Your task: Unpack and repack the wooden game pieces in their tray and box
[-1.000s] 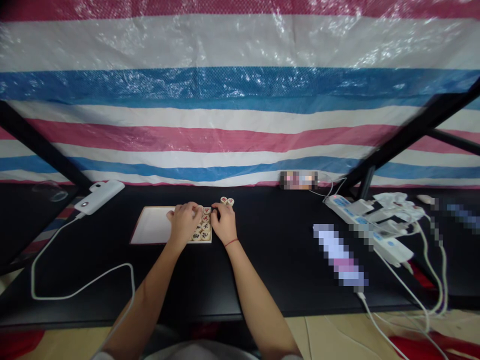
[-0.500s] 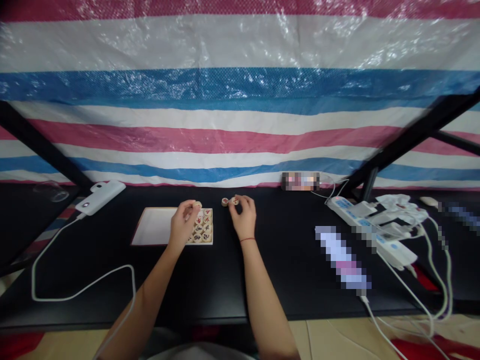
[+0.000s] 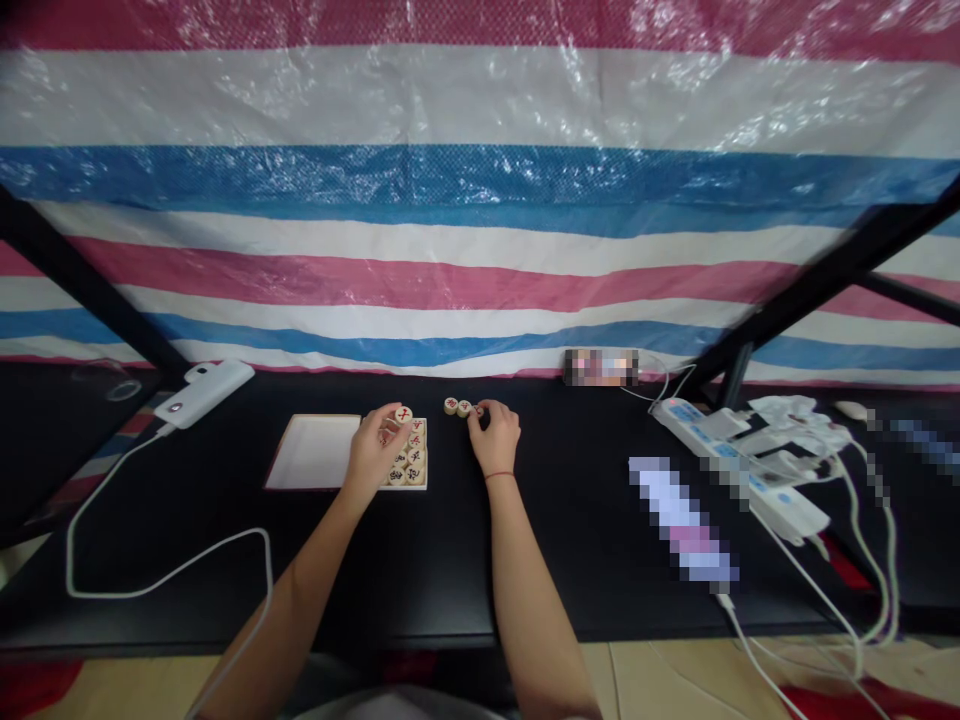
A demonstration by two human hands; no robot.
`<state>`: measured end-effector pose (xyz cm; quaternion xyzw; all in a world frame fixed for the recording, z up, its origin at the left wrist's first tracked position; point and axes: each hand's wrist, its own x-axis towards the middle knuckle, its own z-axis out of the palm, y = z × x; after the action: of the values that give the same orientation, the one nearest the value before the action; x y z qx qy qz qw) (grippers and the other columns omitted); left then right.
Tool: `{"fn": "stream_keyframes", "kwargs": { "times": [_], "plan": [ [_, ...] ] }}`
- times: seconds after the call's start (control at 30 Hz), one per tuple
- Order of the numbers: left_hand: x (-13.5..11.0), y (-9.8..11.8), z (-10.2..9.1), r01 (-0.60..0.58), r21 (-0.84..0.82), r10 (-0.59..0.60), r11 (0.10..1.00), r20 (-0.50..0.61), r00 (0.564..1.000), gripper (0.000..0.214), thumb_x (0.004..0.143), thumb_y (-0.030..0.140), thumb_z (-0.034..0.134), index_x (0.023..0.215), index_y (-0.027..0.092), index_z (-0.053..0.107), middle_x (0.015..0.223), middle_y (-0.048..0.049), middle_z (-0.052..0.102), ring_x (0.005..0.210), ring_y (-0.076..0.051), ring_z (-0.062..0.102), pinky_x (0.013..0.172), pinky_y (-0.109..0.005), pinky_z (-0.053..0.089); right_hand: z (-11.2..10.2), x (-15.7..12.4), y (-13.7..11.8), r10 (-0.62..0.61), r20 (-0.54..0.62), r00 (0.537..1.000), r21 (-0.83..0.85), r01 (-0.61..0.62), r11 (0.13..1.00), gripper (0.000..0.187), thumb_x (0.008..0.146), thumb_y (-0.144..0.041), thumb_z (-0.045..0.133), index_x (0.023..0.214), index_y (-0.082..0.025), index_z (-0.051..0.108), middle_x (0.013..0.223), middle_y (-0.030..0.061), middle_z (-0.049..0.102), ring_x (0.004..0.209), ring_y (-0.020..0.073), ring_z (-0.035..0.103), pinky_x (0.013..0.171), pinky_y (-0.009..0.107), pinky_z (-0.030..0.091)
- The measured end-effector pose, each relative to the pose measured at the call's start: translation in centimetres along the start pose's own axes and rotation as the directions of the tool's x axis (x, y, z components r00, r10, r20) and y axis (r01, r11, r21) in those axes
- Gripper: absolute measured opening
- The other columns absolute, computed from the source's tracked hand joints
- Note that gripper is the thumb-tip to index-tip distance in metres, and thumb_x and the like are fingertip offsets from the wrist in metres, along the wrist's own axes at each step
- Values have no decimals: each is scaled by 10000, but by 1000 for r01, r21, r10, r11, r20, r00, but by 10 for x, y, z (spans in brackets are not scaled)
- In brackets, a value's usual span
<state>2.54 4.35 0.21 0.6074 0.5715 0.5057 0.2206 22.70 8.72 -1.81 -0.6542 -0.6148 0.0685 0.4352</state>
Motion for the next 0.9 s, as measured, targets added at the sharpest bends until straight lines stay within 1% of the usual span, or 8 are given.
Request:
{"fn": "stream_keyframes", "kwargs": {
  "times": [0.07,0.17,0.3,0.4,0.5,0.57,0.7,0.9],
  "plan": [
    [-2,5,0,-83,124,80,989,26,996,254,838,267,634,1087,224,612,936,-31,643,755,-139,622,749,-283,522,-4,-6,-18,-62,23,998,147,57,987,253,829,-406,542,888,-182,644,910,84,685,831,212,584,807,360,447],
    [-5,9,0,-201,217,184,955,96,978,218,844,208,618,1061,224,603,961,-36,651,871,-169,632,836,-303,505,-4,-20,-47,-179,211,961,394,84,915,305,811,-440,604,979,-190,649,868,44,693,753,169,603,709,296,480],
    [-7,9,2,-268,247,231,931,170,958,202,859,147,567,1041,228,598,971,-41,657,954,-184,626,872,-308,495,1,-30,-63,-224,290,930,459,70,886,271,794,-423,633,922,-189,684,770,20,672,664,144,587,626,268,481],
    [-6,9,3,-292,241,251,925,188,950,242,871,210,579,1112,235,583,945,-42,655,933,-193,628,874,-325,494,3,-21,-45,-92,217,972,488,-26,873,353,797,-461,619,987,-170,683,788,42,683,649,145,595,605,271,500],
    [-6,11,3,-291,235,257,927,168,952,301,883,255,570,1182,232,564,935,-42,653,899,-192,630,874,-327,493,2,-4,-11,105,17,994,413,-103,905,442,793,-482,603,1061,-137,663,935,106,695,703,164,627,671,311,536],
    [-7,12,2,-279,234,249,931,150,957,290,894,250,543,1183,233,569,932,-39,655,883,-182,631,871,-313,492,2,4,10,121,-51,991,321,-99,942,443,783,-467,589,1063,-130,655,1019,138,683,789,194,650,750,351,542],
    [-7,11,2,-255,240,227,937,138,964,273,901,240,518,1165,231,585,909,-30,662,854,-167,634,859,-293,492,5,8,30,97,26,995,186,-100,977,399,756,-450,596,1036,-167,614,977,118,703,897,241,661,843,405,515],
    [-6,10,-1,-215,232,187,949,138,973,283,894,236,512,1167,222,587,902,-35,679,832,-168,643,821,-295,506,10,4,30,9,80,997,40,-12,999,258,772,-403,546,914,-194,600,930,99,699,884,261,638,819,416,493]
  ]
}}
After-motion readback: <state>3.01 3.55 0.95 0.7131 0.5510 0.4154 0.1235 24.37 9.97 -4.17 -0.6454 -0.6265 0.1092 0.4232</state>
